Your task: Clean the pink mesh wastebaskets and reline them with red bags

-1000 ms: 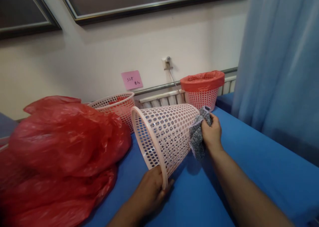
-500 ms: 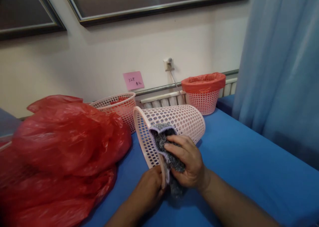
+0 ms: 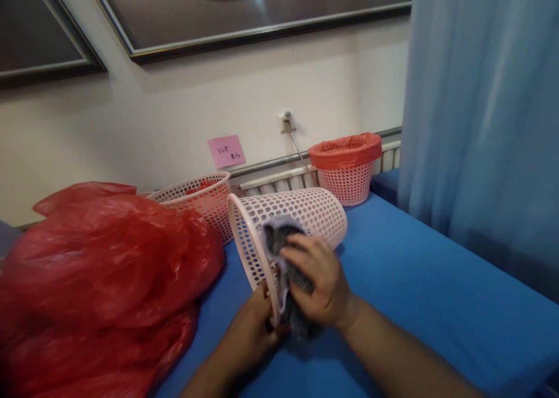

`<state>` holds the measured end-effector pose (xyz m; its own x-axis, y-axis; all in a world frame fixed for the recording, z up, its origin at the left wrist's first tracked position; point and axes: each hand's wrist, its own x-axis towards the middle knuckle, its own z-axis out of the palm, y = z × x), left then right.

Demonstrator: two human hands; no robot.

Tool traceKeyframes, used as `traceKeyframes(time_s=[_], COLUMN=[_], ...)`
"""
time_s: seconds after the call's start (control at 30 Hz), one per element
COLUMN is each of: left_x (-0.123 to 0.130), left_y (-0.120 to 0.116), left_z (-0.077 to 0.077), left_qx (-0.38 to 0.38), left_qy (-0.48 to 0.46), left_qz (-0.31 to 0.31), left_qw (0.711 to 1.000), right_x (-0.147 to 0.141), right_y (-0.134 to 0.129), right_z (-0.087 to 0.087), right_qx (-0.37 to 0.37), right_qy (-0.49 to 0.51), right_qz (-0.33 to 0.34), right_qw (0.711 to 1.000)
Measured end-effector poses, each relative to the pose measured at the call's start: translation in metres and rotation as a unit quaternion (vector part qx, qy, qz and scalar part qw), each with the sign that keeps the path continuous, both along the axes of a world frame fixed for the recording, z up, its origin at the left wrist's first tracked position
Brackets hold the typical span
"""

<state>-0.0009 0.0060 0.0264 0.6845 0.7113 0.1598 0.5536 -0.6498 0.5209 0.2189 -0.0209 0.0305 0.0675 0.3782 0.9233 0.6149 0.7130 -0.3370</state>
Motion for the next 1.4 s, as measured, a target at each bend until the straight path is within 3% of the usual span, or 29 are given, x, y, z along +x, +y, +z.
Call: traceKeyframes(time_s=[0.07, 0.17, 0.37, 0.43, 0.53, 0.63, 0.73, 0.83, 0.9, 0.93, 1.03, 1.1, 1.17, 1.2, 1.27, 1.33, 1.4], left_x=[-0.003, -0.009, -0.012, -0.012, -0.012, -0.013, -0.011, -0.006, -0.003, -0.002, 0.0, 0.0, -0.001, -0.001, 0.0, 0.0, 0.001], left_y=[-0.005, -0.009, -0.007, -0.008, -0.012, -0.016, -0.018, -0.018, -0.018, -0.018, -0.019, -0.019, -0.017, -0.016, -0.015, -0.014, -0.013], left_z=[0.006, 0.012, 0.018, 0.02, 0.02, 0.013, 0.005, 0.0, -0.001, -0.002, -0.004, -0.005, -0.005, -0.005, -0.006, -0.007, -0.007], left_qx=[0.004, 0.017, 0.008, 0.025, 0.04, 0.065, 0.092, 0.098, 0.102, 0.106, 0.119, 0.12, 0.116, 0.116, 0.123, 0.133, 0.135], left_qy=[-0.106, -0.243, -0.282, -0.258, -0.195, -0.134, -0.106, -0.085, -0.069, -0.061, -0.035, -0.029, -0.028, -0.024, -0.002, 0.021, 0.031], left_qz=[-0.004, -0.006, 0.021, 0.025, -0.018, -0.051, -0.062, -0.066, -0.07, -0.073, -0.08, -0.077, -0.077, -0.078, -0.078, -0.079, -0.079], left_qw=[0.994, 0.97, 0.959, 0.965, 0.98, 0.987, 0.988, 0.989, 0.99, 0.99, 0.989, 0.989, 0.99, 0.99, 0.989, 0.988, 0.987], right_x=[-0.018, -0.027, -0.035, -0.026, 0.014, 0.063, 0.078, 0.043, 0.008, -0.007, -0.029, -0.02, 0.007, 0.024, 0.059, 0.085, 0.091], right_y=[-0.009, -0.01, -0.01, -0.003, 0.023, 0.056, 0.068, 0.045, 0.017, 0.003, -0.019, -0.01, 0.015, 0.03, 0.058, 0.075, 0.079], right_z=[0.002, 0.002, 0.0, -0.005, -0.017, -0.03, -0.034, -0.026, -0.018, -0.014, -0.007, -0.009, -0.017, -0.022, -0.033, -0.04, -0.041], right_qx=[0.018, 0.042, 0.071, 0.05, -0.032, -0.145, -0.181, -0.136, -0.068, -0.033, 0.051, 0.043, -0.022, -0.06, -0.158, -0.184, -0.182], right_qy=[-0.062, -0.104, -0.177, -0.124, 0.083, 0.321, 0.372, 0.3, 0.143, 0.066, -0.043, -0.019, 0.077, 0.148, 0.297, 0.335, 0.338], right_qz=[0.061, 0.094, 0.106, 0.062, -0.085, -0.183, -0.191, -0.154, -0.065, -0.015, 0.067, 0.034, -0.052, -0.102, -0.183, -0.203, -0.205], right_qw=[0.996, 0.989, 0.976, 0.989, 0.992, 0.918, 0.89, 0.932, 0.985, 0.997, 0.996, 0.998, 0.995, 0.982, 0.924, 0.902, 0.9])
